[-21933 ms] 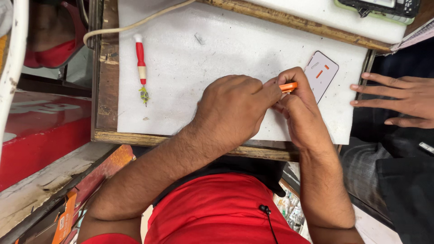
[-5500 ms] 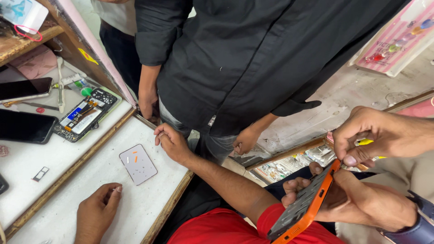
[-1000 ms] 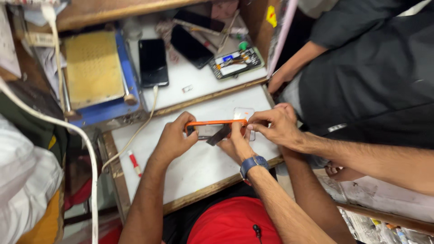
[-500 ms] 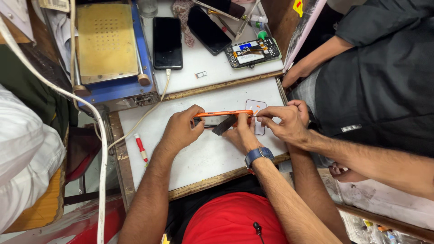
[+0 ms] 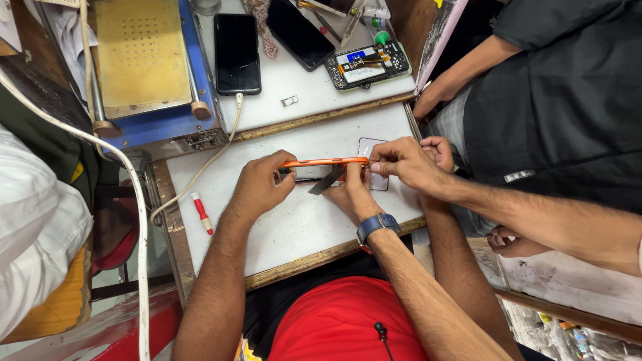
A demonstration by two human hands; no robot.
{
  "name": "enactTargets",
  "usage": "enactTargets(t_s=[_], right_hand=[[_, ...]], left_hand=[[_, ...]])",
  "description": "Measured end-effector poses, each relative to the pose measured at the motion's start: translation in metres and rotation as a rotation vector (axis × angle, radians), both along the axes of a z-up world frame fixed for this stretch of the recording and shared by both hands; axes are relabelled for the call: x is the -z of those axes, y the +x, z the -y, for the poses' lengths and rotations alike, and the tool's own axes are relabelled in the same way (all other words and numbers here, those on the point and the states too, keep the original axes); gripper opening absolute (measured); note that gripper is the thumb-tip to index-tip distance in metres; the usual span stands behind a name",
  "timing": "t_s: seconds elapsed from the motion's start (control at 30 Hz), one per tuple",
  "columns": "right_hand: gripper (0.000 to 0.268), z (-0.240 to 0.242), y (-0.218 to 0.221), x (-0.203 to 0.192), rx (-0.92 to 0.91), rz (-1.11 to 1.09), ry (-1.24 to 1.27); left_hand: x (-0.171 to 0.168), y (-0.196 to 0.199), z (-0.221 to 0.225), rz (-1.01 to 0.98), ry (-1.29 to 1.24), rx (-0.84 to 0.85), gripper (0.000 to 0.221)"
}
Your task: The person removes the back cover of an orange smartphone, then uses a black plastic prying tool to separate the screen assembly from the frame. They continue to pry around the edges to loosen the device.
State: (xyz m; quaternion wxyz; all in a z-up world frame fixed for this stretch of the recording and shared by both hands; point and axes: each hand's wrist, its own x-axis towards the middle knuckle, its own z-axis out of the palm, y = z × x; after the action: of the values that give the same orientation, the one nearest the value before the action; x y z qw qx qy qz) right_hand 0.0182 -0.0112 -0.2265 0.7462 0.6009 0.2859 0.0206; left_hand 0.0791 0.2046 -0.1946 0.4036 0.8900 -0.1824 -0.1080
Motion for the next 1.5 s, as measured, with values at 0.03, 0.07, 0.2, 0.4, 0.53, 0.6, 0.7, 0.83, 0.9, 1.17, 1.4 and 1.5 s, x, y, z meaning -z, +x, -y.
enactTargets(t_s=[0.03,0.07,0.2,0.4,0.53,0.6,0.7,0.83,0.9,1.17,1.4,1.5], right_hand=[[0.069,0.0,-0.002,0.003,0.056,0.007,0.185],[0.061,0.001,-0.001,0.006,0.051,0.004,0.171],[0.043,0.001,0.003,0.013,0.104,-0.052,0.082],[0.042,0.005,0.006,0.005,0.054,-0.127,0.207],[0.044,0.004,0.006,0.002,0.021,-0.123,0.239],[0.045,0.005,0.007,0.005,0.012,-0.112,0.266],[0.043,0.009,0.011,0.012,0.031,-0.118,0.339],[0.039,0.009,0.01,0.014,0.018,-0.122,0.307],[0.037,0.008,0.011,0.014,0.035,-0.155,0.329],[0.034,0.007,0.012,0.01,0.048,-0.195,0.318],[0.005,0.05,0.018,0.027,0.509,-0.436,1.459],[0.019,0.104,0.021,-0.02,1.104,-0.741,2.564]], left_hand=[[0.001,0.0,0.0,-0.005,0.005,0.005,0.023],[0.001,0.001,0.0,-0.011,0.01,0.012,0.023],[0.005,0.001,-0.001,0.013,-0.015,0.037,0.023],[0.005,0.0,-0.002,0.031,-0.033,0.044,0.025],[0.004,0.0,-0.003,0.024,-0.023,0.053,0.026],[0.004,0.001,-0.004,0.026,-0.037,0.061,0.028],[0.005,0.001,-0.003,0.037,-0.043,0.061,0.03],[0.004,0.001,-0.004,0.056,-0.054,0.069,0.03],[0.003,0.0,-0.005,0.033,-0.048,0.063,0.03],[0.006,0.0,-0.005,0.092,-0.081,0.06,0.029],[0.006,0.0,-0.005,0.111,-0.064,0.056,0.028],[0.006,0.0,-0.004,0.103,-0.067,0.048,0.027]])
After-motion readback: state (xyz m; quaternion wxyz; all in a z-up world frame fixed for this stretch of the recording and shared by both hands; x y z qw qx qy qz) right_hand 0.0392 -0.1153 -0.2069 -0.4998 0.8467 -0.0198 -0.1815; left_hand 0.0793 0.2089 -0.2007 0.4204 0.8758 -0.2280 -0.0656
